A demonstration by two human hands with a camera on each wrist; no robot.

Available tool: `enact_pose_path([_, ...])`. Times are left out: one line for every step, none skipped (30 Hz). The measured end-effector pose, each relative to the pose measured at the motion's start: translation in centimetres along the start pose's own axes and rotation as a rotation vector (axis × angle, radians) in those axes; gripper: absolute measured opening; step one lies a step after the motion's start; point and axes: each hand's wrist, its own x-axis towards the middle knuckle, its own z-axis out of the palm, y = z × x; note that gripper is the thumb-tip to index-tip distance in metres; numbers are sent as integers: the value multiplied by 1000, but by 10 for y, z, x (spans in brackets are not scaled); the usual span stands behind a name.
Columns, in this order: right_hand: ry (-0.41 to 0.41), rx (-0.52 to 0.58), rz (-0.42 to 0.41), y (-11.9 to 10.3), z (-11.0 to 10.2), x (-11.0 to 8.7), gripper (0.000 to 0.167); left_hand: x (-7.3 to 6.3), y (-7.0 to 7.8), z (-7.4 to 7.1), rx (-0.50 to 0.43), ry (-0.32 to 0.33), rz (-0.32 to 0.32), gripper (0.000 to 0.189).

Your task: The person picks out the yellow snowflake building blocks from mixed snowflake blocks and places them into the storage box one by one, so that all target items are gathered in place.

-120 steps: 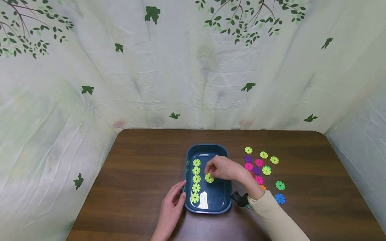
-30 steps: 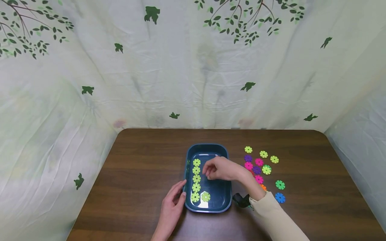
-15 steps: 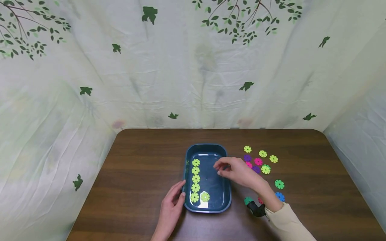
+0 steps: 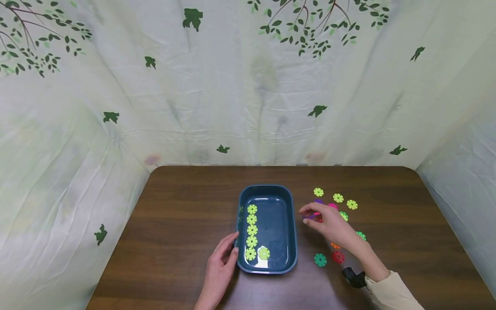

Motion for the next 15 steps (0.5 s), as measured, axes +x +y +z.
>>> enact_pose_path([5,-6,2,4,-2,-3,29,0,0,0,1,0,-2,40])
enact_pose_path([12,-11,3,8,-4,-6,28,0,0,0,2,0,-5,40])
enact_pose_path([18,-16,4,12,-5,-9,28,-1,0,0,4,0,-7,40])
enact_pose_path([23,-19,11,16,-7,-12,29,-1,0,0,5,-1,-9,40])
enact_pose_path([30,-23,18,19,-9,-15,29,-1,0,0,7,-1,-10,40])
enact_pose_path([37,-30,24,23,-11,-18,29,-1,0,0,8,-2,-12,40])
enact_pose_path([46,-34,31,26,-13,-20,29,-1,0,0,9,-2,-13,40])
enact_pose_path([51,-42,38,29,-15,-23,28,-1,0,1,11,-2,-14,40])
enact_pose_path([58,-45,47,32,-17,-25,28,-1,0,1,10,-1,-14,40])
enact_pose_path([62,-43,57,35,-19,-28,28,-1,0,1,7,0,-13,40])
enact_pose_path([70,-49,61,37,-21,-30,28,-1,0,1,5,2,-12,40])
enact_pose_path([77,-53,69,40,-23,-32,28,-1,0,1,4,3,-11,40])
enact_pose_path([84,-57,78,42,-25,-33,28,-1,0,1,3,4,-10,40])
enact_pose_path([89,-65,88,45,-27,-34,28,0,0,1,1,4,-9,40])
enact_pose_path([96,-67,97,48,-29,-36,29,0,0,1,1,5,-8,40])
